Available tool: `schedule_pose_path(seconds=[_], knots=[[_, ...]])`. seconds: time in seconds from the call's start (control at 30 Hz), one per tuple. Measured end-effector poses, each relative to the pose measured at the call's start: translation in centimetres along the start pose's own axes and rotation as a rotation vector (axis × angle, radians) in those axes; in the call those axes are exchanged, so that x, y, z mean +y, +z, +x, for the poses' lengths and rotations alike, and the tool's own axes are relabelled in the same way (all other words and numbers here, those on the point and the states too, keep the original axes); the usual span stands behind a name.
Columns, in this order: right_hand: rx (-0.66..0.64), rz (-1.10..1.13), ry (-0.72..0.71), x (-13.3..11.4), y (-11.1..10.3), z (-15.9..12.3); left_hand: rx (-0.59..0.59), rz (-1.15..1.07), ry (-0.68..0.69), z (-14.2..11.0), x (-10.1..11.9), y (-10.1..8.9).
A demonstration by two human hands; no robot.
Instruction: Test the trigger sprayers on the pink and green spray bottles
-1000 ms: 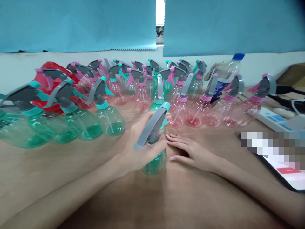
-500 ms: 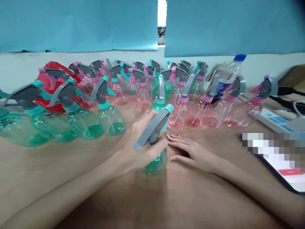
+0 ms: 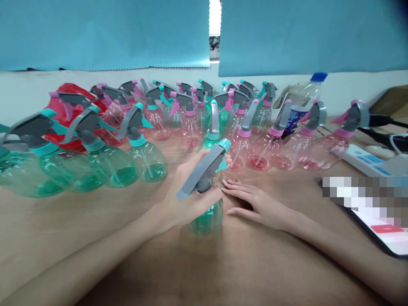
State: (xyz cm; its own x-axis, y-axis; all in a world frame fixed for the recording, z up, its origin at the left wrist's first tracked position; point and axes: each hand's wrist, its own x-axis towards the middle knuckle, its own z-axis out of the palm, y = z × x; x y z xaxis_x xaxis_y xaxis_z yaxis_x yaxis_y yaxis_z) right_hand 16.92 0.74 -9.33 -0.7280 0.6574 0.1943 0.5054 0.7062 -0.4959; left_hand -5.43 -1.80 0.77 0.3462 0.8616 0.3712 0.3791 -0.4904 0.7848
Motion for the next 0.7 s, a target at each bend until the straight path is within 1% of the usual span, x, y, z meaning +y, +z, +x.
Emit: schedule_pose_path(seconds=[0.07, 0.2, 0.37, 0.47, 0.7], knots=[[0.012, 0.015, -0.006, 0.02, 0.03, 0.0, 0.024, 0.015, 0.008, -0.1, -0.4, 0.22], [0.009, 0.017, -0.009, 0.14, 0.08, -0.01, 0.034, 0.03, 0.025, -0.18, -0.86, 0.52], [-0.01, -0.001, -0.001, 0.11, -0.02, -0.01, 0.066, 0.074, 0.029, -0.25, -0.84, 0.44], [-0.017, -0.007, 0.0, 0.07, -0.06, 0.01, 0.064, 0.104, 0.031, -0.34, -0.83, 0.38], [-0.025, -0.02, -0.006, 0.09, -0.12, 0.05, 0.082, 0.088, 0.047, -0.36, -0.79, 0.52]])
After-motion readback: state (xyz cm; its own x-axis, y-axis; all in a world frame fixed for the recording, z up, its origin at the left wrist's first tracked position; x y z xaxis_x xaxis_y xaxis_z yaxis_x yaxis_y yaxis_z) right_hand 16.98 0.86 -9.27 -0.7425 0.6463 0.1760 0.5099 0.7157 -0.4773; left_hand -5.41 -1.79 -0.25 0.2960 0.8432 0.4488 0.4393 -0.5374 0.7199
